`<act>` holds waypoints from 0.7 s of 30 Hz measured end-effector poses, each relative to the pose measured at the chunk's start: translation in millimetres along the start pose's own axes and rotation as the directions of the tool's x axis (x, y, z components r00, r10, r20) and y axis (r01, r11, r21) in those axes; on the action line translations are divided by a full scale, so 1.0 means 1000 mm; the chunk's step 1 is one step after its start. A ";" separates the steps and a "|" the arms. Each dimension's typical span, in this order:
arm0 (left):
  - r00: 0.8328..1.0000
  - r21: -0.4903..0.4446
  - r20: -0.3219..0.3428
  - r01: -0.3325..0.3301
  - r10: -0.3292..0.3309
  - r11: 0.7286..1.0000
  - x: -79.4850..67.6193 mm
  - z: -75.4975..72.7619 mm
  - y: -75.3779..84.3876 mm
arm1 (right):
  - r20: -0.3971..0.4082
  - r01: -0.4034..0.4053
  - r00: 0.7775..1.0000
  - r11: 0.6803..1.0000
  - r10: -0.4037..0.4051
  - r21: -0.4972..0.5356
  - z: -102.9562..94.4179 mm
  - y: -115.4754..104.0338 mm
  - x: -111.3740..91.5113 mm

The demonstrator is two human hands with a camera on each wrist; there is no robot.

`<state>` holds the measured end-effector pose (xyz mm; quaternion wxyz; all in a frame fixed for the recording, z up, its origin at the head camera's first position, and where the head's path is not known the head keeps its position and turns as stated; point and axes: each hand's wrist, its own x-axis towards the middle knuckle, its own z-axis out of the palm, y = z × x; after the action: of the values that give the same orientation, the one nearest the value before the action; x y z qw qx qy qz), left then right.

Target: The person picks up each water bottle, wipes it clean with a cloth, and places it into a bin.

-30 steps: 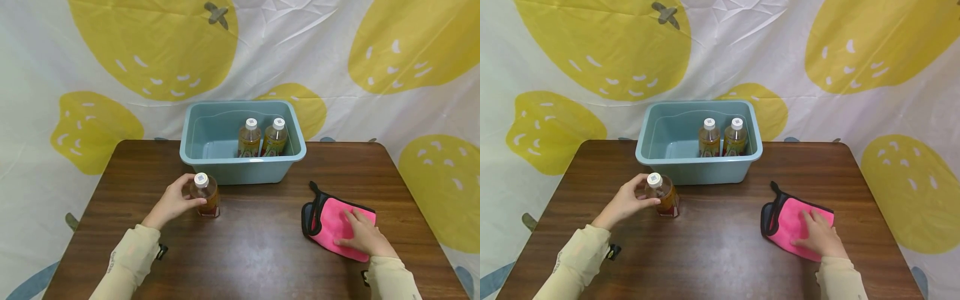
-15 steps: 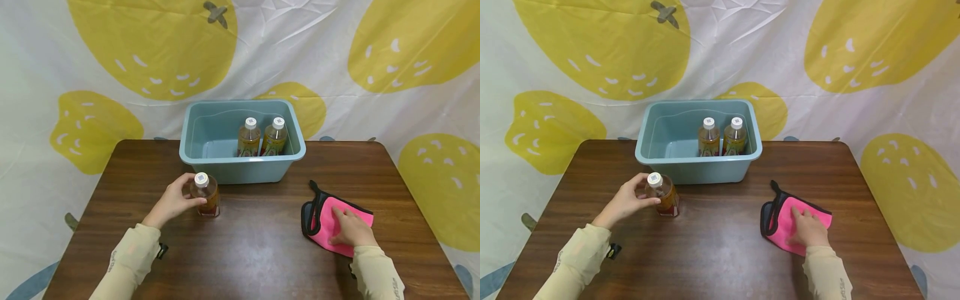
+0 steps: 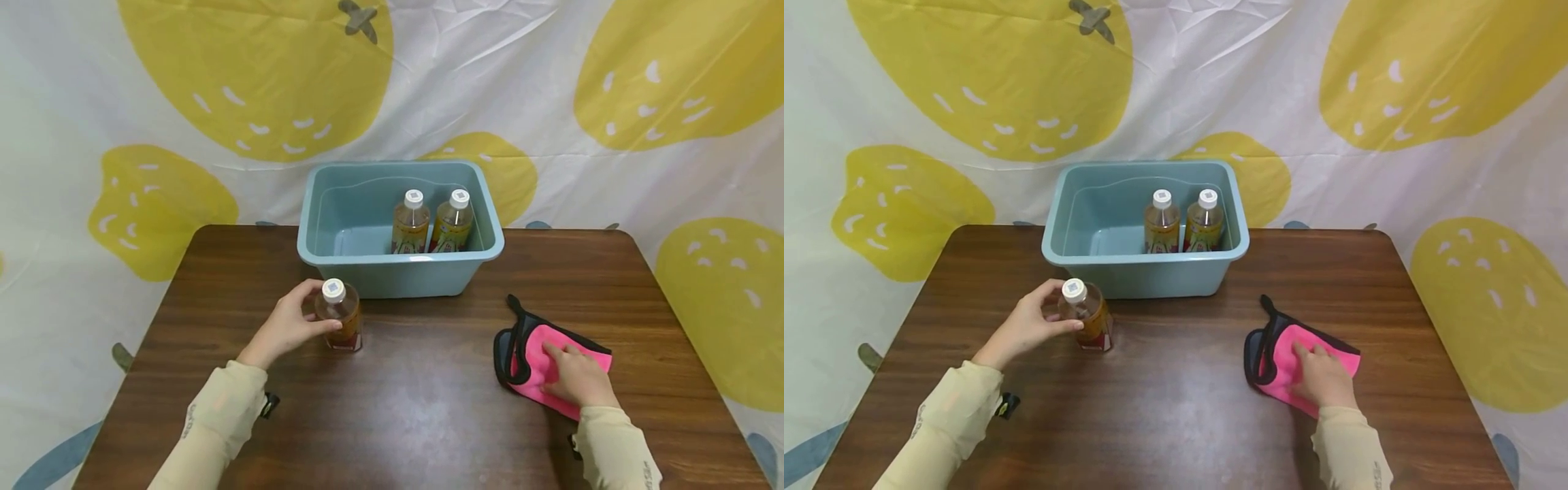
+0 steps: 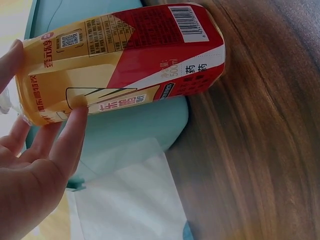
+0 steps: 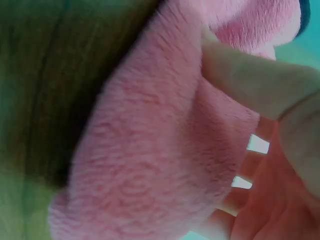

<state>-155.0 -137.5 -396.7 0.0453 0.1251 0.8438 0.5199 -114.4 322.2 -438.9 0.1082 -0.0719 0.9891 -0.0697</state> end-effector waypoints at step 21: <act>1.000 -0.004 -0.010 -0.002 0.002 1.000 0.001 0.001 0.002 | -0.261 0.028 0.965 1.000 -0.030 -0.010 0.009 -0.013 -0.008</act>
<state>-155.6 -135.7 -395.1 0.0406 0.1232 0.8429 0.5222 -103.0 309.2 -444.3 -0.0242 -0.0768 0.9938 -0.0768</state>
